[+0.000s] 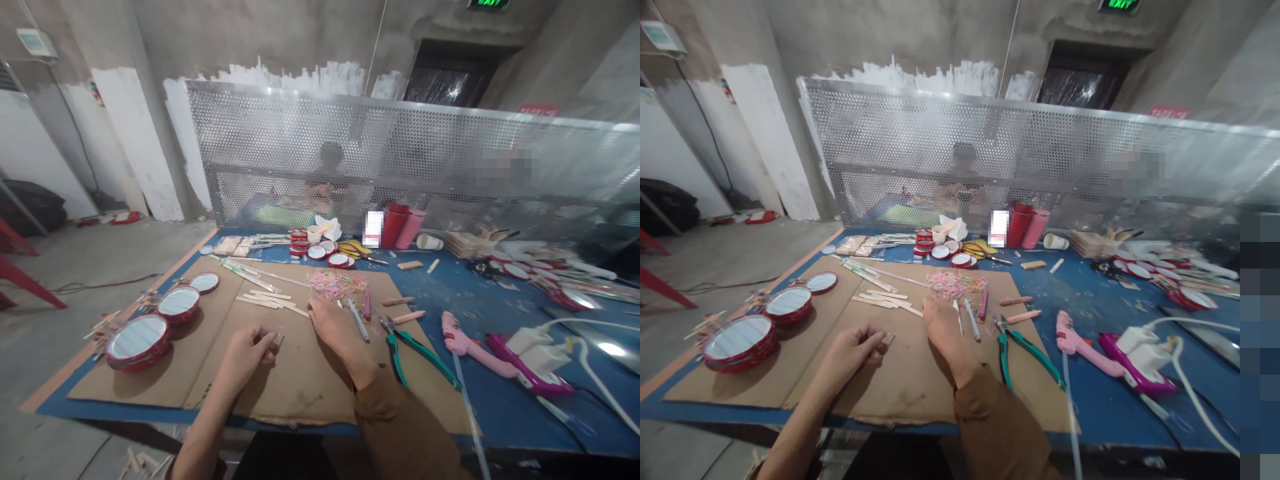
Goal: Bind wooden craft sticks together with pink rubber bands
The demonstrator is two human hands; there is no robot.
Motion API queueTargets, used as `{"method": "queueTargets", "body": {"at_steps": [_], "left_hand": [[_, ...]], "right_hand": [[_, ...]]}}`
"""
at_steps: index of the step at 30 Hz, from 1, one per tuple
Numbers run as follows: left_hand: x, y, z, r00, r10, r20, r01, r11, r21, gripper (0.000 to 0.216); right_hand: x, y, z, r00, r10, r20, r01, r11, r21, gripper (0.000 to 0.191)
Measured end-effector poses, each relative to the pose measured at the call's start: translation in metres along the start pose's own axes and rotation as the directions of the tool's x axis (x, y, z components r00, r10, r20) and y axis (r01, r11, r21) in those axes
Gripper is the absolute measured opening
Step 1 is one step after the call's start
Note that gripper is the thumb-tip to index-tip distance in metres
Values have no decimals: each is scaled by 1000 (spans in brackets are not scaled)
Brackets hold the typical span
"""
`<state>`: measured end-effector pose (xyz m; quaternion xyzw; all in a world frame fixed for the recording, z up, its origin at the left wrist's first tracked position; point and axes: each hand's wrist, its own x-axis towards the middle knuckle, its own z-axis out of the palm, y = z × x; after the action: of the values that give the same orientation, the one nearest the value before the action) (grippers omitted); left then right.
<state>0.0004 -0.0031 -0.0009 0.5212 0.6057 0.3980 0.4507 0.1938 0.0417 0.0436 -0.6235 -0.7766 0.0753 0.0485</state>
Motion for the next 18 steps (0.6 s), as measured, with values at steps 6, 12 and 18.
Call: {"method": "queueTargets", "body": {"at_steps": [6, 12, 18], "left_hand": [[1, 0, 1, 1000, 1, 15, 0, 1000, -25, 47], [2, -2, 0, 1000, 2, 15, -1, 1000, -22, 46], [0, -1, 0, 1000, 1, 3, -1, 1000, -9, 41]], "right_hand": [[-3, -3, -3, 1000, -9, 3, 9, 999, -52, 29], [0, -2, -3, 1000, 16, 8, -15, 1000, -23, 27], [0, 0, 0, 1000, -19, -1, 19, 1000, -15, 27]]}}
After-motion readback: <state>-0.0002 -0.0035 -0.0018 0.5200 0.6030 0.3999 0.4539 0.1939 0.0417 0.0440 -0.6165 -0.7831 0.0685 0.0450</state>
